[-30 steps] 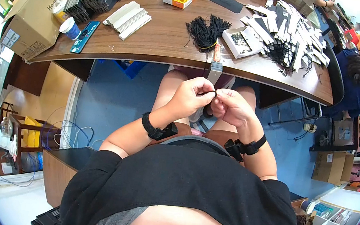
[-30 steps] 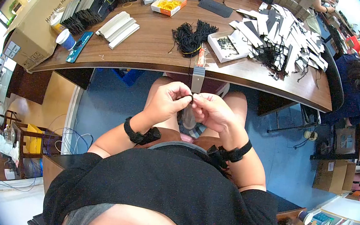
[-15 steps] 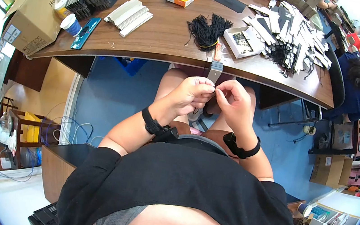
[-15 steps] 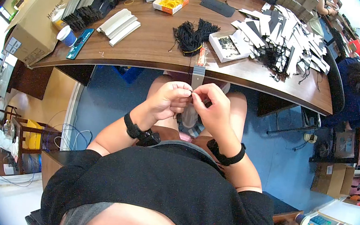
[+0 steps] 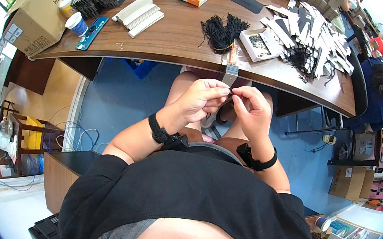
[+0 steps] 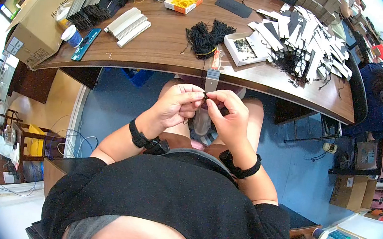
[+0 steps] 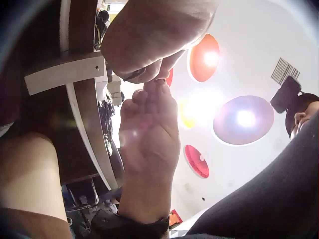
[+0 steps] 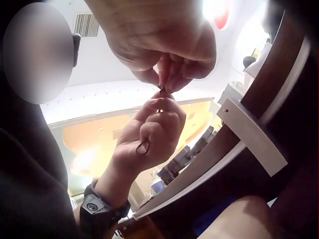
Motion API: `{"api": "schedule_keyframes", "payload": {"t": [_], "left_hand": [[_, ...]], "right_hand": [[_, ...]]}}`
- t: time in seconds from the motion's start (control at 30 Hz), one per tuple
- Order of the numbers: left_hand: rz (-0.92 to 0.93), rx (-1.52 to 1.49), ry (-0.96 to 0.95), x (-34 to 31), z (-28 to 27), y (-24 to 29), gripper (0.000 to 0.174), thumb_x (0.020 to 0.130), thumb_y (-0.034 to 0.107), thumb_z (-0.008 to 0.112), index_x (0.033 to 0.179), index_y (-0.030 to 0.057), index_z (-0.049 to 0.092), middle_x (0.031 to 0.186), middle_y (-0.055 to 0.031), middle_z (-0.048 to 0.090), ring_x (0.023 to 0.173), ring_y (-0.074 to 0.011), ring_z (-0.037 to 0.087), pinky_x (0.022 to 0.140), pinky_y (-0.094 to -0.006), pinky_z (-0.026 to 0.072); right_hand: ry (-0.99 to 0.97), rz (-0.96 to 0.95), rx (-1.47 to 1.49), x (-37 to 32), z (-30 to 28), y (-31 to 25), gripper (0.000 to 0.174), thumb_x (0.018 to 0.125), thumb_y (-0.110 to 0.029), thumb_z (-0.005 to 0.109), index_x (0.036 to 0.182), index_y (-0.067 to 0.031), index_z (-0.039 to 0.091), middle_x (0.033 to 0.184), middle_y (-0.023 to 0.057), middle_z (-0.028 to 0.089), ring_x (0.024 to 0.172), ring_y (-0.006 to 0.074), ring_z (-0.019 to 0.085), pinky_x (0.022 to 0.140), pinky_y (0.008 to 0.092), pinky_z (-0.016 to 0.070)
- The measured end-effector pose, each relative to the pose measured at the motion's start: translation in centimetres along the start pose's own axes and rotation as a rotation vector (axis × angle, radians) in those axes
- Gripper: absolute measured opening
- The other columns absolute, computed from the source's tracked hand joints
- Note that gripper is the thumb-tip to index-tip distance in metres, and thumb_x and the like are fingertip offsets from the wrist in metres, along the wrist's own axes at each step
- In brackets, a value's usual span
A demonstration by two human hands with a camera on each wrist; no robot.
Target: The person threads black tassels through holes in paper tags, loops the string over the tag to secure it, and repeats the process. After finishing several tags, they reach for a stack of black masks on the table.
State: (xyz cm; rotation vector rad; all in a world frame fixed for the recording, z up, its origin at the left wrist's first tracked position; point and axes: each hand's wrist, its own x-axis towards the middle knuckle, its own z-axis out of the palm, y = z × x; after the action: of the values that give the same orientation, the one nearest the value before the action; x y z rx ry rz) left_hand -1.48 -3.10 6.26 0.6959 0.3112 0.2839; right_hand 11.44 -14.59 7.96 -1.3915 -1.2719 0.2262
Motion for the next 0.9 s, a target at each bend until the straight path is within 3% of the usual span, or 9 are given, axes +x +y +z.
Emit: {"api": "schedule_keyframes", "payload": {"t": [0.17,0.27,0.37,0.47,0.57,0.7,0.83,0.9], "left_hand": [[0.11,0.169,0.1,-0.4,0.8,-0.2,0.009,0.087,0.008,0.059,0.093,0.0019,0.061,0.073,-0.0018,0.06,0.048,-0.0013,0.039,0.042,-0.0149,0.0276],[0.325,0.506,0.166,-0.3,0.8,-1.0,0.009,0.086,0.006,0.06,0.092,0.0004,0.063,0.077,-0.0022,0.062,0.058,-0.0029,0.048,0.05,-0.016,0.0367],[0.461,0.741,0.193,-0.5,0.8,-1.6,0.012,0.085,0.006,0.062,0.094,-0.0018,0.064,0.083,-0.0037,0.065,0.07,-0.0059,0.055,0.062,-0.0193,0.0447],[0.499,0.743,0.167,-0.7,1.4,-1.8,0.015,0.086,0.006,0.062,0.098,-0.0034,0.064,0.09,-0.0059,0.066,0.079,-0.0079,0.059,0.07,-0.0222,0.048],[0.467,0.696,0.133,-0.8,1.6,-2.0,0.016,0.086,0.005,0.061,0.099,-0.0042,0.064,0.092,-0.0078,0.067,0.081,-0.009,0.06,0.073,-0.0223,0.0487],[0.451,0.621,0.11,-0.5,1.6,-2.2,0.014,0.086,0.004,0.061,0.097,-0.0048,0.064,0.091,-0.008,0.067,0.08,-0.009,0.061,0.073,-0.0218,0.0487],[0.412,0.613,0.111,-0.2,1.2,-2.0,0.012,0.086,0.005,0.062,0.094,-0.0036,0.064,0.088,-0.0059,0.066,0.075,-0.0067,0.059,0.069,-0.0203,0.0473],[0.397,0.594,0.124,0.0,0.9,-1.8,0.012,0.085,0.005,0.063,0.094,-0.0028,0.064,0.086,-0.0047,0.066,0.074,-0.0056,0.057,0.068,-0.0195,0.0462]], "right_hand": [[0.048,-0.113,-0.121,0.0,0.3,0.7,0.011,0.074,0.003,0.067,0.085,-0.0008,0.064,0.08,0.0065,0.062,0.068,0.0123,0.058,0.06,0.0227,0.0462],[0.011,0.121,0.051,-0.4,0.1,-0.1,0.008,0.076,0.002,0.065,0.083,0.0006,0.061,0.079,0.0052,0.059,0.069,0.0118,0.054,0.062,0.0214,0.0424],[0.043,-0.002,-0.058,-0.3,-0.1,0.0,0.008,0.075,0.002,0.067,0.08,-0.0001,0.061,0.074,0.0043,0.06,0.064,0.0098,0.056,0.056,0.0218,0.0446],[0.069,-0.132,-0.204,-0.3,-0.5,-0.1,0.007,0.078,0.001,0.065,0.08,-0.001,0.059,0.073,0.0014,0.058,0.063,0.0075,0.054,0.054,0.021,0.0428],[0.009,0.324,0.31,-1.2,-0.9,0.6,0.007,0.08,0.0,0.064,0.082,-0.0024,0.058,0.073,-0.0012,0.056,0.061,0.006,0.051,0.053,0.0205,0.0413],[-0.009,0.511,0.847,-1.5,-0.9,2.4,0.004,0.084,-0.005,0.061,0.083,-0.0031,0.057,0.072,-0.001,0.055,0.061,0.0064,0.047,0.056,0.0207,0.0388],[-0.219,0.664,1.397,-1.5,-1.1,3.7,0.007,0.086,-0.01,0.06,0.083,-0.0032,0.058,0.072,0.0008,0.056,0.062,0.008,0.048,0.058,0.0203,0.0384],[-0.108,0.668,1.123,-1.6,-1.2,3.4,0.012,0.088,-0.014,0.057,0.086,-0.0023,0.059,0.075,0.002,0.058,0.065,0.0086,0.05,0.06,0.0207,0.0395]]}}
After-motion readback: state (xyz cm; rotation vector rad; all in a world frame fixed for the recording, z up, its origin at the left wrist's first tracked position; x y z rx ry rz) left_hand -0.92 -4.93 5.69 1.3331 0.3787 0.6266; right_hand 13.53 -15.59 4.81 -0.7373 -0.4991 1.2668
